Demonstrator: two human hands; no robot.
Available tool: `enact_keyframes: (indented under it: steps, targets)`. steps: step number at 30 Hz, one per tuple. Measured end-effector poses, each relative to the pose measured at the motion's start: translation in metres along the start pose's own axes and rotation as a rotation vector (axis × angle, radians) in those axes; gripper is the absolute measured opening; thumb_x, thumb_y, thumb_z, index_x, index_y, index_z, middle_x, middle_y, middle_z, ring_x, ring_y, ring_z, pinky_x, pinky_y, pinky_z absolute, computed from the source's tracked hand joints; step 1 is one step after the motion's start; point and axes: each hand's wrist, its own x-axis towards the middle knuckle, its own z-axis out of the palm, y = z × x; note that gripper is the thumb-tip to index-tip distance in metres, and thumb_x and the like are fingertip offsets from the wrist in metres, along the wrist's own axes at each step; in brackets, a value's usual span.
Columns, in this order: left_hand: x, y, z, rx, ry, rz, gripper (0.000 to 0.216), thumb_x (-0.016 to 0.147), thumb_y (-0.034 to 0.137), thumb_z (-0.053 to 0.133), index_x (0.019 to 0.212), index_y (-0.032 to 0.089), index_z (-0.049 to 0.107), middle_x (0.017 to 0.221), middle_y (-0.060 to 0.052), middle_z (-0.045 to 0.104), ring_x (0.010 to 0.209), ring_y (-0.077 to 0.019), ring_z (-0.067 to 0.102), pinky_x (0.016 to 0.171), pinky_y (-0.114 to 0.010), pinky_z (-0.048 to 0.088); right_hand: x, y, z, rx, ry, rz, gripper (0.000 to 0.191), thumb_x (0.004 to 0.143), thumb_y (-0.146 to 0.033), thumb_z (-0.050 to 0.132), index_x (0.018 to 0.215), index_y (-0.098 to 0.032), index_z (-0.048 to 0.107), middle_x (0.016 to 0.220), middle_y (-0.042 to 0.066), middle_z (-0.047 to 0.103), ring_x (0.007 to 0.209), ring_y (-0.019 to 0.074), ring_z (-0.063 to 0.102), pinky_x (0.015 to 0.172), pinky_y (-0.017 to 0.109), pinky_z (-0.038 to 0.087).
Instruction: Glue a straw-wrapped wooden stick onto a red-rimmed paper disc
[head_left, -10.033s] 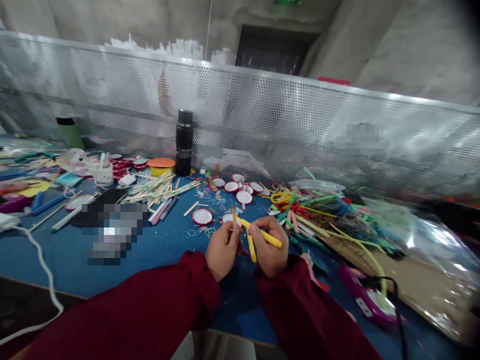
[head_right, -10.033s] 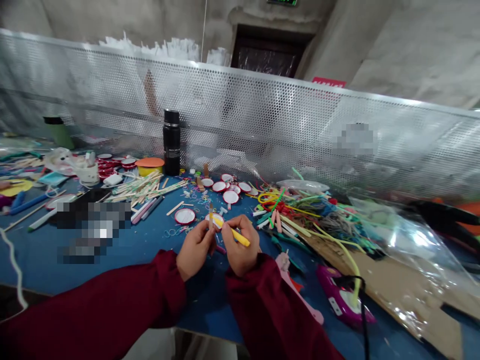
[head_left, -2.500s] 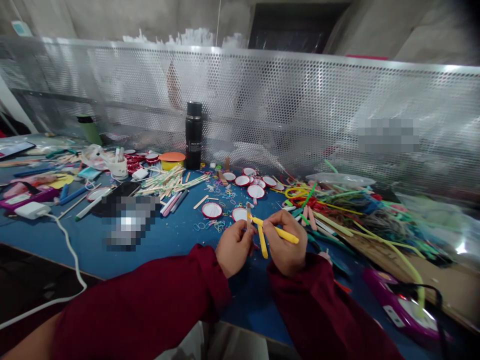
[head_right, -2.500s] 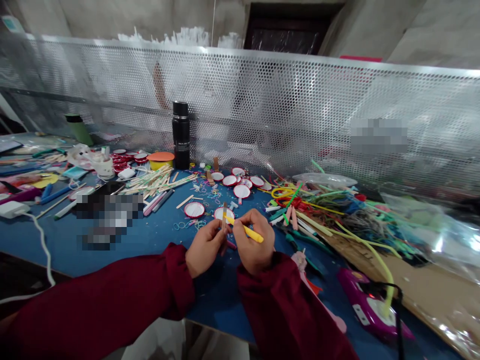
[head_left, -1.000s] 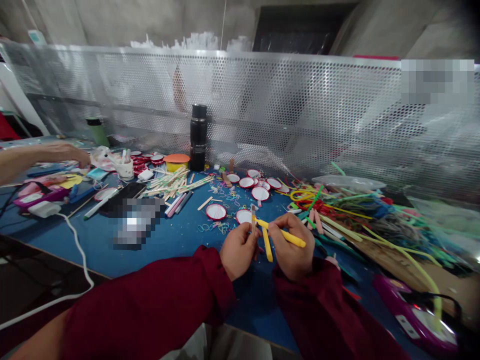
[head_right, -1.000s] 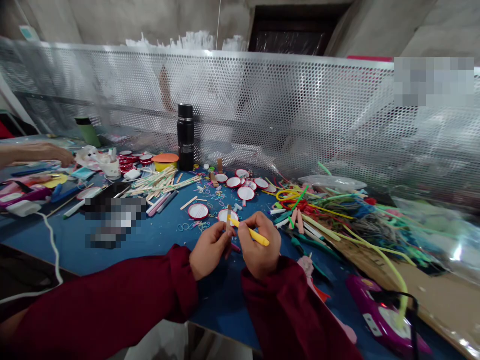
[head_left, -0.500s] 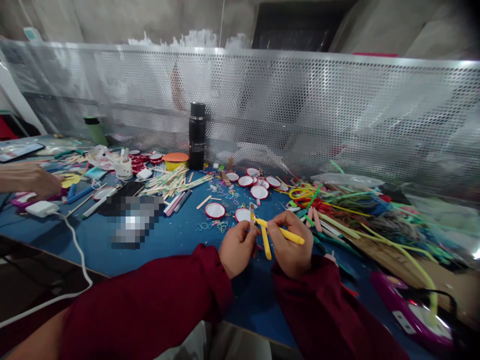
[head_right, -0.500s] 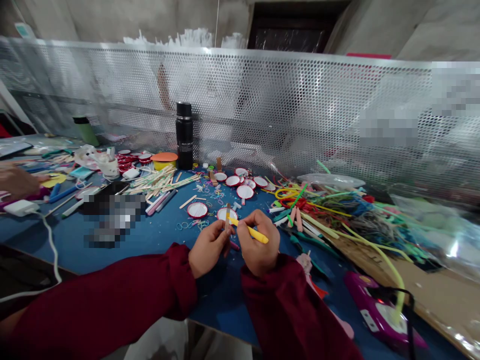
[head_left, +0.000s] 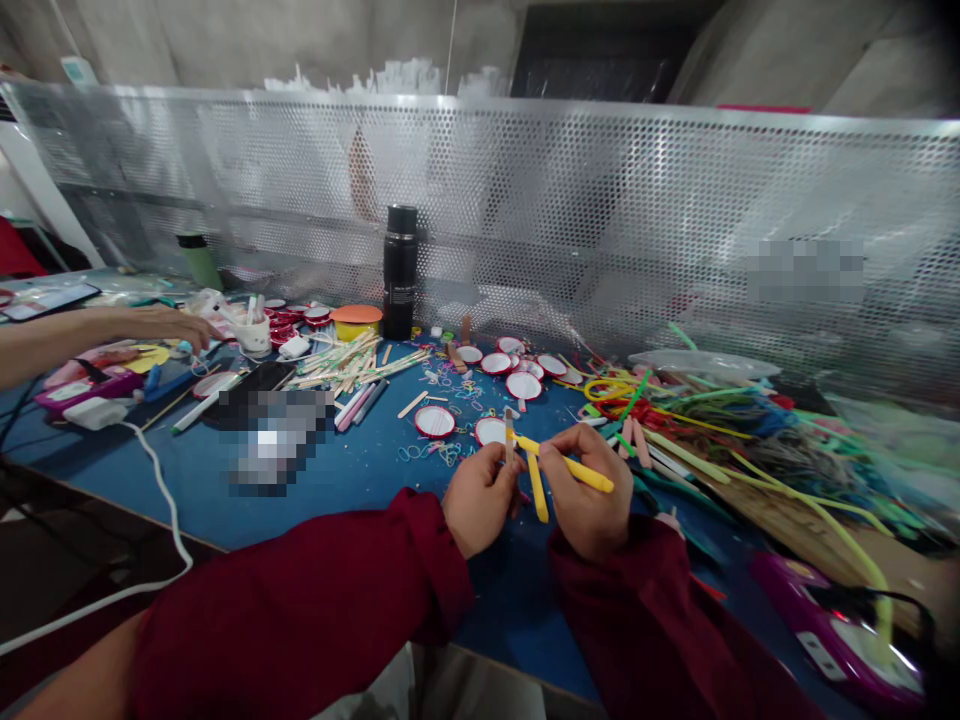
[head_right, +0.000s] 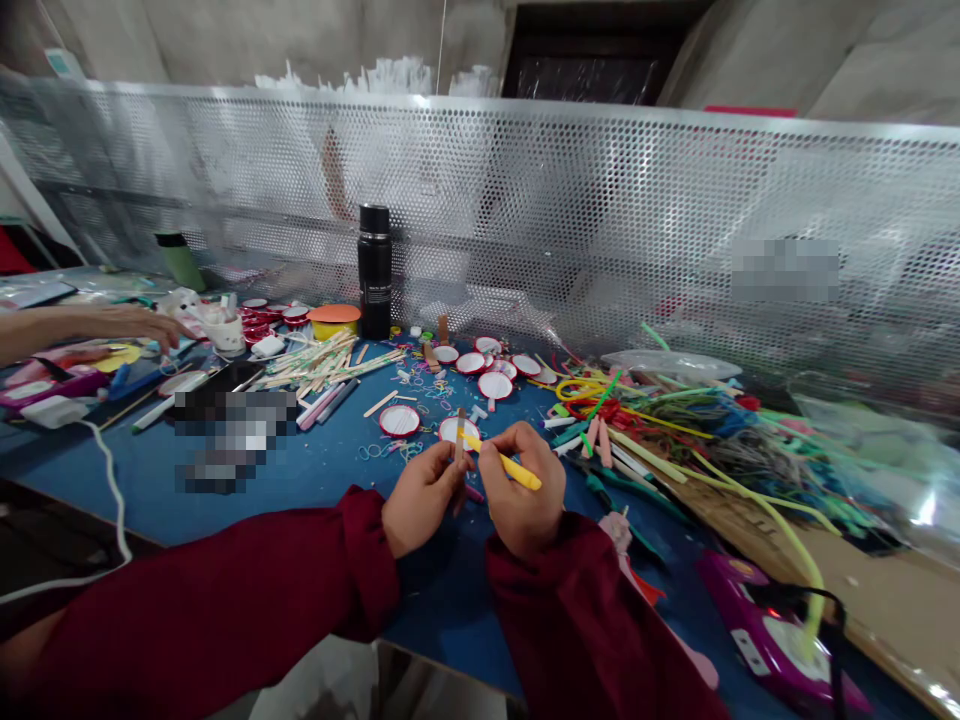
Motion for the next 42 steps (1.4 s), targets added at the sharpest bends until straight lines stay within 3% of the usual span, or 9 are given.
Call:
enact_keyframes:
  steps: [42]
  targets:
    - [-0.0002,-0.0007,-0.0012,-0.069,-0.038,0.014,0.023,0.095,0.042,0.05,0.09,0.02,0.055,0.052,0.007,0.049,0.043,-0.0107,0.045,0.048,-0.023,0.034,0.0004,-0.0009,-0.0021,-0.011,-0.012,-0.003,0.018,0.082,-0.026,0.058,0.065,-0.023,0.052,0.057,-0.003,0.057,0.053,0.0143,0.054,0.053,0.027,0.042]
